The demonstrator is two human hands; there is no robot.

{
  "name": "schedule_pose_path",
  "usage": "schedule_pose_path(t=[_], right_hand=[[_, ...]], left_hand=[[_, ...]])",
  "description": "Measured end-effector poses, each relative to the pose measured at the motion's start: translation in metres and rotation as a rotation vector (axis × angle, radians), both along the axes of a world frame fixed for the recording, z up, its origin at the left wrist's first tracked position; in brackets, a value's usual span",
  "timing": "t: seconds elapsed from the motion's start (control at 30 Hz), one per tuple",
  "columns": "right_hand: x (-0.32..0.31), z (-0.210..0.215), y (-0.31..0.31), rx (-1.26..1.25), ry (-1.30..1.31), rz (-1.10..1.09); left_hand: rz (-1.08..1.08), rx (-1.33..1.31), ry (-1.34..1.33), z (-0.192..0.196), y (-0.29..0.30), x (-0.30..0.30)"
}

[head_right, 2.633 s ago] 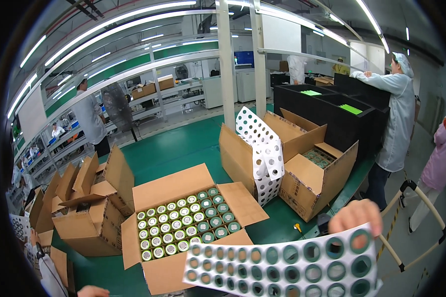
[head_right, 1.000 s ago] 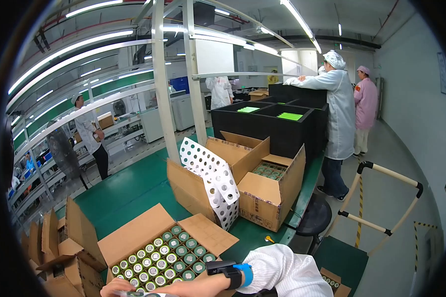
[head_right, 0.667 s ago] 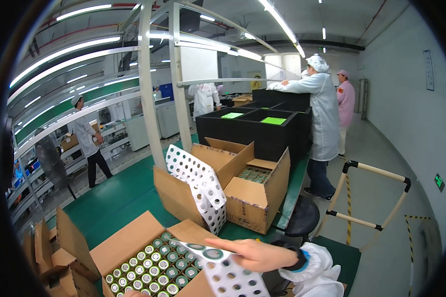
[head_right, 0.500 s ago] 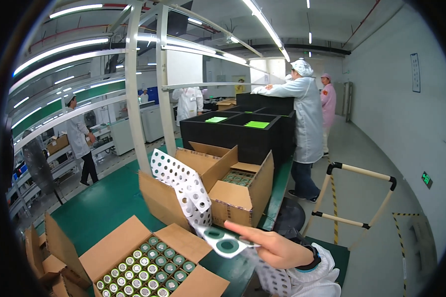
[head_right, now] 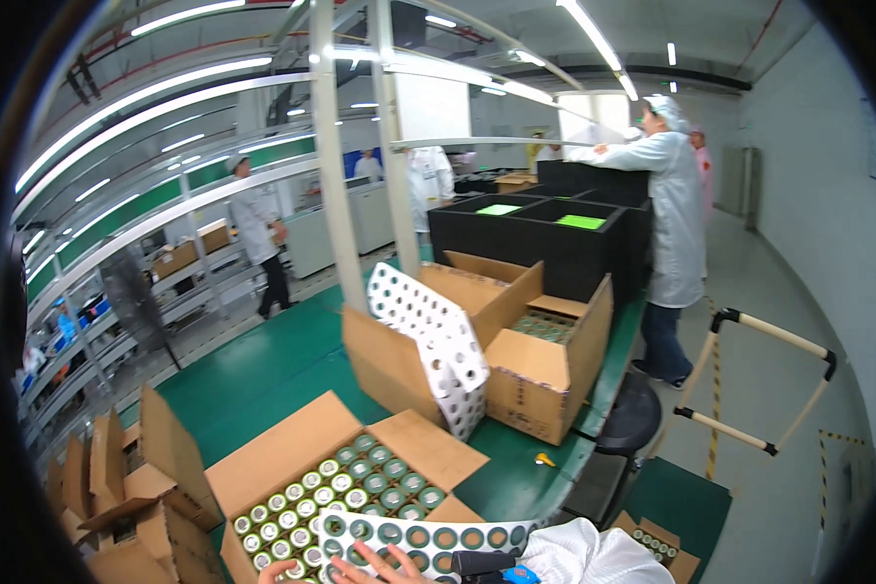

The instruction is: The person places a sheet of circular stickers onto a box of batteries, pressing them onto the battery tops by hand. They then peel the remaining paper backing away from the batteries and repeat the process with a new sheet.

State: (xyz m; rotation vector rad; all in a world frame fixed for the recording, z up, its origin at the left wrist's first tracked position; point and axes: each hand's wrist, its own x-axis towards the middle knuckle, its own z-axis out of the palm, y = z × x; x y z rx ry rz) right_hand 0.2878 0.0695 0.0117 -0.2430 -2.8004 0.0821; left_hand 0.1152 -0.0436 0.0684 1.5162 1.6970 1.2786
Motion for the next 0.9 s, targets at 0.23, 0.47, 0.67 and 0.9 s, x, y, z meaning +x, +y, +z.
schedule_pose_path(t=[0.23,0.47,0.67,0.9], right_hand=[[0.007,0.007,0.02,-0.03,0.013,0.07],[0.068,0.009,0.069,-0.078,0.238,-0.343],[0.091,0.007,0.072,-0.353,0.443,-0.515],[0.09,0.015,0.071,-0.314,0.503,-0.434]], left_hand=[[-0.017,0.06,0.601,0.0,0.003,0.0],[-0.058,0.05,0.604,0.037,-0.043,-0.027],[-0.304,0.472,0.44,0.045,-0.099,-0.047],[-0.085,0.316,0.284,0.026,-0.127,-0.062]])
